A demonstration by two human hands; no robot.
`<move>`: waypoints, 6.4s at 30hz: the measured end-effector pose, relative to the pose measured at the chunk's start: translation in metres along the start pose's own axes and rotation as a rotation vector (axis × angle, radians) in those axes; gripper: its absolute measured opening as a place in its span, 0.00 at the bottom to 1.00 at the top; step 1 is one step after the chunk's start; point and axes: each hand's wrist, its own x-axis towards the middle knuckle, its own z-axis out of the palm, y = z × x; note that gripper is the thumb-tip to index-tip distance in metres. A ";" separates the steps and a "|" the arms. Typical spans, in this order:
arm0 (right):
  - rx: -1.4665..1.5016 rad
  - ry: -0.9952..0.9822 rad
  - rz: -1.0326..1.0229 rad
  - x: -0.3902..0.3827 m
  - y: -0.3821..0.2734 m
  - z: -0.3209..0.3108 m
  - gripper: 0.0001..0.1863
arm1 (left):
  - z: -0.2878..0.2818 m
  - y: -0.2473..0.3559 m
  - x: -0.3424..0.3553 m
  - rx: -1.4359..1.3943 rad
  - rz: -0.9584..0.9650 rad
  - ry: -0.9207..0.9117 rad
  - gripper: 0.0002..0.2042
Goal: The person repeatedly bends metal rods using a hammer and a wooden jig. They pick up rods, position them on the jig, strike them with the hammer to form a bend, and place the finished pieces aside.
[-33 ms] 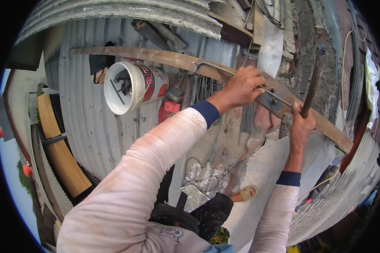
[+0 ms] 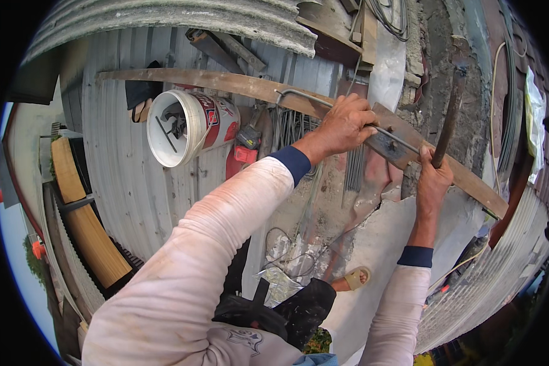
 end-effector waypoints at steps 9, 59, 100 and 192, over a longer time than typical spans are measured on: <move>-0.197 0.043 -0.058 0.003 0.021 -0.005 0.13 | 0.018 -0.006 -0.010 0.082 -0.042 0.090 0.10; -1.106 -0.355 -0.275 0.122 -0.040 -0.176 0.36 | 0.069 -0.019 0.054 0.408 -0.336 0.307 0.23; -1.098 -0.432 -1.088 0.210 -0.017 -0.128 0.47 | 0.065 -0.020 0.057 0.461 -0.518 0.087 0.24; -0.541 0.205 0.736 -0.171 0.404 0.076 0.26 | 0.142 -0.192 -0.138 -0.298 -0.950 -0.341 0.10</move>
